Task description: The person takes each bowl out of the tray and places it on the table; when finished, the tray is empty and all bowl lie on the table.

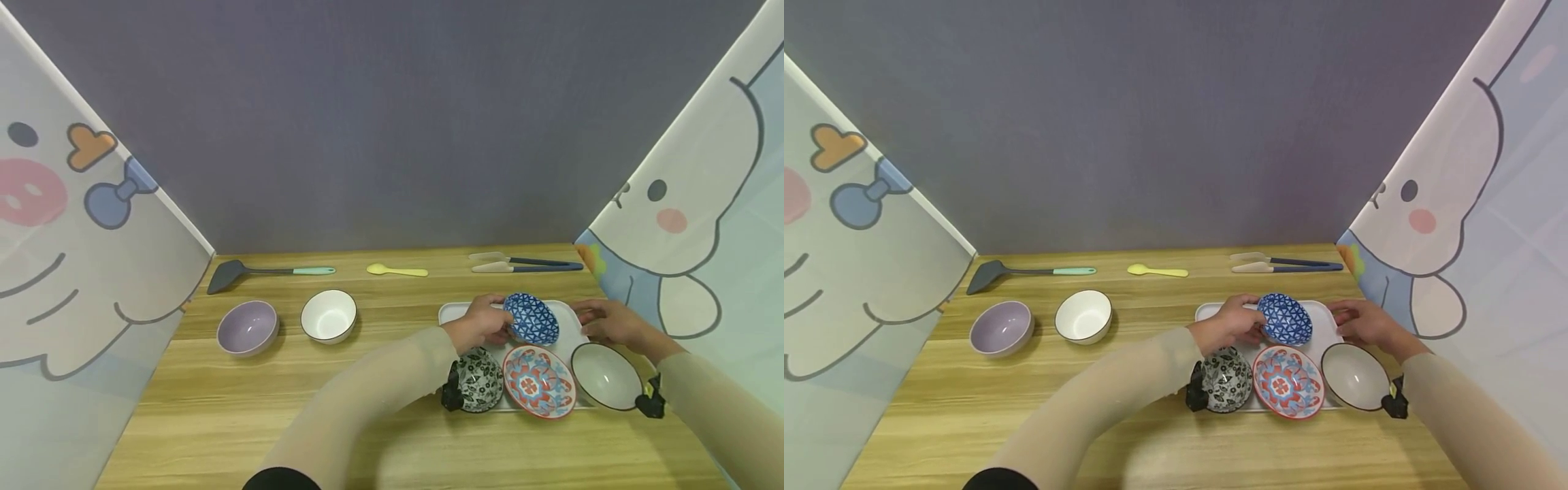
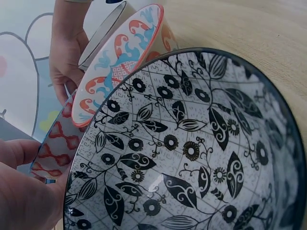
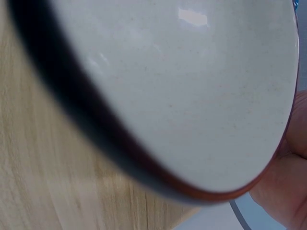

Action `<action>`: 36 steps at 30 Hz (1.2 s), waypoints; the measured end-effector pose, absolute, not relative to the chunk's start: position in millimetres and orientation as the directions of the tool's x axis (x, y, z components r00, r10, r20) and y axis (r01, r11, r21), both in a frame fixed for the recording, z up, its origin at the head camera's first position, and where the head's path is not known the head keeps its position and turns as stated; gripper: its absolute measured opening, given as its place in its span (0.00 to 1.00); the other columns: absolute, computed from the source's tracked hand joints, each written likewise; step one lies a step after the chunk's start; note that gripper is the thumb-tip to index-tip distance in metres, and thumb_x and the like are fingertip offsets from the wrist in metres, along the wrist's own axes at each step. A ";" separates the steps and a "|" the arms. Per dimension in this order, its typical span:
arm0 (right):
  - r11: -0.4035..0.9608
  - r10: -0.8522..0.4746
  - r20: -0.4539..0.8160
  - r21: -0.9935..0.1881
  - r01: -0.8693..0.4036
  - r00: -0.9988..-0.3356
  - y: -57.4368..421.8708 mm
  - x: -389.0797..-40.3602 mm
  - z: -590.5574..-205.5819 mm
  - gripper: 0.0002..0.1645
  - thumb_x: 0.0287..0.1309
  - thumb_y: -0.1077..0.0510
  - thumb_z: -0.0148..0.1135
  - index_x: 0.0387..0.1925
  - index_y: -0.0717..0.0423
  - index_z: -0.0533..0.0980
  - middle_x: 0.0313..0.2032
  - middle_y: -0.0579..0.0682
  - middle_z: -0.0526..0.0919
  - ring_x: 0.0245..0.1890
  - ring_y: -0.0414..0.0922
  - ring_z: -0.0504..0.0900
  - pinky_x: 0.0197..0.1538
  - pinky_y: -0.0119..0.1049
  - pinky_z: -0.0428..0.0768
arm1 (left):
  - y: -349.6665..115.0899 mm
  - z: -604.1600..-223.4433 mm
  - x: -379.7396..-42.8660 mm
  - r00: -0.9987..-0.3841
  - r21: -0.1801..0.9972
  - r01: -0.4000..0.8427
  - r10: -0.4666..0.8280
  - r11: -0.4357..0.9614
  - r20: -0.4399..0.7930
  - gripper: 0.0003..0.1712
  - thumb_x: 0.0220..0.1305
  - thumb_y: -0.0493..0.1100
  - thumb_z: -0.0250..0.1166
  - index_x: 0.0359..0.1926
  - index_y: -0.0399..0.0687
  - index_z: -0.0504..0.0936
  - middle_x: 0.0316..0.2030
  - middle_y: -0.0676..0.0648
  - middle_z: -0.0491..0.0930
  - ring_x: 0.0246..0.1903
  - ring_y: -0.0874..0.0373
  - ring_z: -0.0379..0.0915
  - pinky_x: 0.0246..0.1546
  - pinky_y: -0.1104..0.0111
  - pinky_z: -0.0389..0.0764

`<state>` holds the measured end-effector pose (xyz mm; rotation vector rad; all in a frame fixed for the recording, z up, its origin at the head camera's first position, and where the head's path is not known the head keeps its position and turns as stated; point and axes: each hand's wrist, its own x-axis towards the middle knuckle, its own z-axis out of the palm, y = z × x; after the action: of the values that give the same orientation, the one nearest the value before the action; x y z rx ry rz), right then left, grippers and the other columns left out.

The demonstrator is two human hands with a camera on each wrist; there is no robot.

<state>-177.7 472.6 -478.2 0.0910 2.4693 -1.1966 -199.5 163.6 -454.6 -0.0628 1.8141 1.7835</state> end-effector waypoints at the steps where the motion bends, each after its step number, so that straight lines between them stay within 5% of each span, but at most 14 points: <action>1: 0.636 -0.110 -0.376 -0.738 0.226 -0.920 472.6 -177.7 -478.3 0.38 0.62 0.69 0.64 0.71 0.73 0.62 0.51 0.69 0.79 0.39 0.49 0.84 0.34 0.40 0.89 | 161.9 -454.8 -200.0 -0.823 0.900 -0.426 0.371 0.096 -0.429 0.31 0.65 0.30 0.64 0.69 0.48 0.76 0.30 0.37 0.85 0.27 0.46 0.80 0.49 0.42 0.87; 11: 0.644 -0.120 -0.350 -0.740 0.195 -0.929 474.1 -176.6 -481.3 0.38 0.62 0.69 0.65 0.71 0.73 0.63 0.51 0.69 0.79 0.38 0.48 0.83 0.33 0.38 0.88 | 144.6 -456.2 -207.3 -0.798 0.894 -0.447 0.435 0.038 -0.417 0.36 0.62 0.31 0.64 0.72 0.48 0.73 0.40 0.33 0.86 0.24 0.51 0.80 0.39 0.51 0.92; 16: 0.655 -0.124 -0.352 -0.731 0.190 -0.928 473.4 -175.2 -479.1 0.38 0.61 0.68 0.65 0.71 0.74 0.63 0.51 0.70 0.79 0.41 0.49 0.83 0.37 0.39 0.90 | 129.2 -449.8 -206.9 -0.778 0.885 -0.466 0.473 0.007 -0.413 0.37 0.61 0.32 0.65 0.72 0.49 0.72 0.42 0.34 0.86 0.38 0.34 0.85 0.42 0.51 0.92; 20: 0.661 -0.128 -0.348 -0.728 0.182 -0.929 473.0 -174.9 -476.4 0.38 0.62 0.68 0.65 0.70 0.75 0.62 0.51 0.70 0.78 0.40 0.48 0.83 0.37 0.38 0.89 | 115.4 -443.1 -207.5 -0.769 0.880 -0.475 0.496 -0.021 -0.403 0.37 0.62 0.32 0.66 0.73 0.49 0.71 0.41 0.35 0.86 0.48 0.30 0.83 0.47 0.50 0.90; 36: 0.641 -0.166 -0.350 -0.749 0.168 -0.922 477.5 -178.8 -479.1 0.38 0.62 0.70 0.64 0.71 0.76 0.60 0.50 0.69 0.78 0.37 0.43 0.83 0.34 0.37 0.89 | 54.2 -410.3 -217.6 -0.772 0.882 -0.470 0.506 -0.046 -0.385 0.39 0.66 0.33 0.65 0.76 0.49 0.65 0.41 0.35 0.84 0.33 0.49 0.86 0.44 0.56 0.91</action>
<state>-178.8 477.5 -479.1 0.0016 2.4743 -1.1855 -217.6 54.2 -410.3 0.0388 1.5709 1.8843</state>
